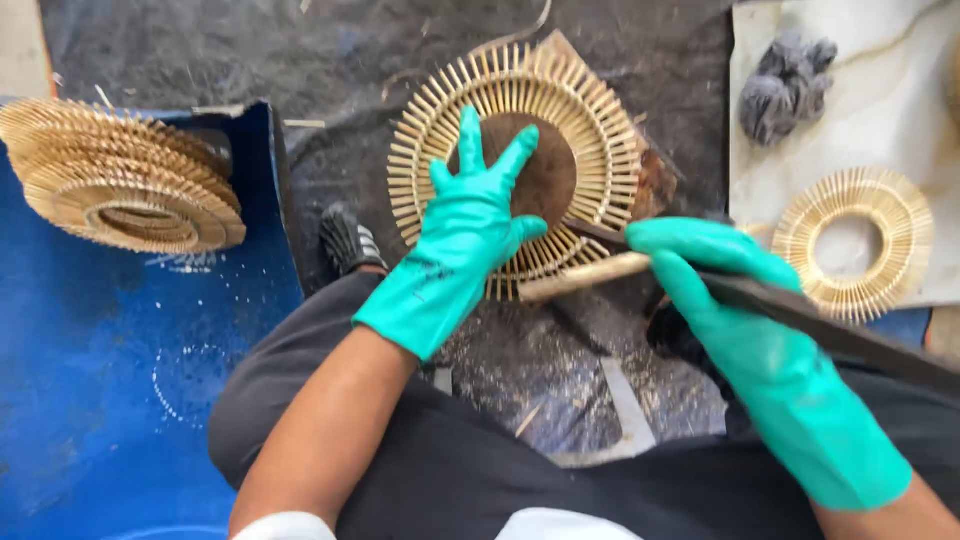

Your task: Cleaning and sanding the inner edges of circular bamboo light fixture frames using a metal scraper.

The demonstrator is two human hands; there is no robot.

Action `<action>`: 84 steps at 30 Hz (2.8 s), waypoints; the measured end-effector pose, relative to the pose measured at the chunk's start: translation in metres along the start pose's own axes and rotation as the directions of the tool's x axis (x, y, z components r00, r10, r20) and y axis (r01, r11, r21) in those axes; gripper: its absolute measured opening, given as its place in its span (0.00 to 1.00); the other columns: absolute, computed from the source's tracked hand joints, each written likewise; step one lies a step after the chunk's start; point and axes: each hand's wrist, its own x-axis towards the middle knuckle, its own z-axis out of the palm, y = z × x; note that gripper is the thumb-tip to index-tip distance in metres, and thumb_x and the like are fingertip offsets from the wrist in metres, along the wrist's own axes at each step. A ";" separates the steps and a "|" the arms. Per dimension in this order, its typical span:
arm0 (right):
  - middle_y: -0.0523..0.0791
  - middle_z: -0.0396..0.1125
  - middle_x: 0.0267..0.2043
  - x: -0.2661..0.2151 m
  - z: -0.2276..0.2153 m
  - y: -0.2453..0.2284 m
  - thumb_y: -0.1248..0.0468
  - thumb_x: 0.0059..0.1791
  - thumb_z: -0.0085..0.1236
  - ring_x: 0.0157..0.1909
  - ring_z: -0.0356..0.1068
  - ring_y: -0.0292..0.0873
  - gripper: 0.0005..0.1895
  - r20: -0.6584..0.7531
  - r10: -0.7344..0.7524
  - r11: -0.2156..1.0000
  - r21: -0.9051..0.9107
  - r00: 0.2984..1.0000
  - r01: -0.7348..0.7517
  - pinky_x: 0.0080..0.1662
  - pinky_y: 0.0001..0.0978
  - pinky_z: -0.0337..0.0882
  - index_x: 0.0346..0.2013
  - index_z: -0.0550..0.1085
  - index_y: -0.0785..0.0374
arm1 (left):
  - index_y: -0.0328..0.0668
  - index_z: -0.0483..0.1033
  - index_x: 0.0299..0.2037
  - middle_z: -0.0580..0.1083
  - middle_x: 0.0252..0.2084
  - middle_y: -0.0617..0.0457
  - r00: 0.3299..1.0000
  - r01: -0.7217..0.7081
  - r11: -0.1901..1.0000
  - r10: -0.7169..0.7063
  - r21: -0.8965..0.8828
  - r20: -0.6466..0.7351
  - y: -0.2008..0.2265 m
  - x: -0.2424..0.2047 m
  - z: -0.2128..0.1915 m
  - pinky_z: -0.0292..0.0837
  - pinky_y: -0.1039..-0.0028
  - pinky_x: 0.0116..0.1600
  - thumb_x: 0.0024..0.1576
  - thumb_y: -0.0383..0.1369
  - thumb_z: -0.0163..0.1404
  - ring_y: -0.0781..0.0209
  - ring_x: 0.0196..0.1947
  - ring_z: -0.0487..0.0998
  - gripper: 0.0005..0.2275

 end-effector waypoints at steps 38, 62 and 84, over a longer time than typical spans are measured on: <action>0.45 0.75 0.46 0.014 -0.017 0.014 0.69 0.54 0.62 0.45 0.73 0.37 0.06 -0.013 0.155 0.984 0.090 0.988 -0.153 0.50 0.29 0.75 0.46 0.79 0.66 | 0.83 0.58 0.68 0.31 0.80 0.47 0.995 0.055 0.998 -0.052 -0.034 0.080 0.016 0.000 -0.007 0.65 0.45 0.66 0.39 0.43 0.70 0.17 0.69 0.50 0.44; 0.45 0.75 0.44 0.008 -0.013 0.024 0.67 0.51 0.65 0.40 0.73 0.37 0.10 -0.050 0.179 0.984 -0.014 0.983 -0.180 0.43 0.27 0.75 0.46 0.79 0.64 | 0.82 0.63 0.67 0.34 0.79 0.47 0.974 -0.206 0.978 0.204 0.015 0.099 -0.006 0.008 -0.002 0.56 0.44 0.71 0.41 0.36 0.70 0.17 0.74 0.37 0.42; 0.46 0.73 0.29 0.021 -0.014 0.124 0.50 0.48 0.67 0.27 0.72 0.38 0.20 -0.136 0.683 0.707 -0.126 0.718 -0.696 0.31 0.35 0.73 0.36 0.78 0.66 | 0.78 0.58 0.70 0.34 0.77 0.42 0.994 -0.084 0.991 0.077 0.104 0.074 0.002 0.005 0.005 0.59 0.40 0.67 0.42 0.47 0.71 0.14 0.69 0.46 0.44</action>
